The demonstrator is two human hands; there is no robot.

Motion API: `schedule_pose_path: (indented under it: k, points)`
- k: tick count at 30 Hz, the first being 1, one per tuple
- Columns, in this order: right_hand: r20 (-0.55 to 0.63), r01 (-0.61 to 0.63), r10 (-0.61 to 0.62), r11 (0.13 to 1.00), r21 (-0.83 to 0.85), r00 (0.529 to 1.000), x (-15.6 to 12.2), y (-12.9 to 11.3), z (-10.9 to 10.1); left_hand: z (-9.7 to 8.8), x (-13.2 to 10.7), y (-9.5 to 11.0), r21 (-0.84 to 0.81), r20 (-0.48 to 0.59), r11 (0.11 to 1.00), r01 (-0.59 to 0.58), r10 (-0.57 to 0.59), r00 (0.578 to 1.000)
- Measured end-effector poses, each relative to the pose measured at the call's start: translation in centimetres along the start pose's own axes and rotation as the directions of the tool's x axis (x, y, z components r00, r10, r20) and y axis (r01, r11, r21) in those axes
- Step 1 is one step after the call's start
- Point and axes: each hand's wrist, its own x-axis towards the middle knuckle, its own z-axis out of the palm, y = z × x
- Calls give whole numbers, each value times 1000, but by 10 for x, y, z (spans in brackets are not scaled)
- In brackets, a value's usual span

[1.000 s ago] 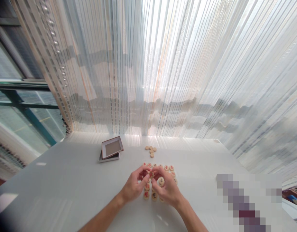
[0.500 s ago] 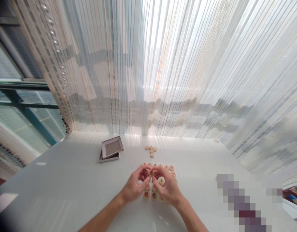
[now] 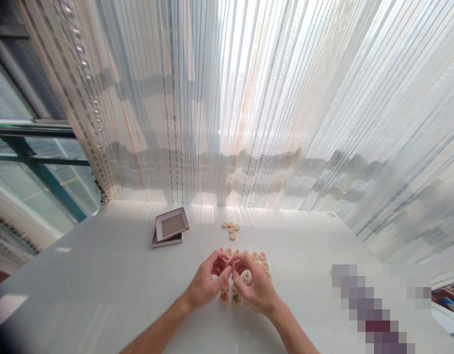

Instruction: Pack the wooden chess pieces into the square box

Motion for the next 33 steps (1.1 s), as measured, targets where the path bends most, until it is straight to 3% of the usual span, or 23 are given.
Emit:
schedule_pose_path:
  k: [12, 20, 28, 33]
  points:
    - [43, 28, -25, 997, -76, 999, -1, -1, 0, -1, 1, -2, -49, -10, 997, 59, -59, 998]
    - [-5, -15, 15, 1000, -23, 1000, 1, 4, 0, -1, 1, 1, -92, 21, 995, 47, -46, 999]
    - [-50, -73, 74, 997, 15, 996, 3, 5, -2, -1, -1, 0, 23, 56, 999, -42, 40, 998]
    - [-48, -102, 103, 994, 35, 993, 3, 4, -2, 0, -1, -1, 99, 66, 995, -33, 26, 997]
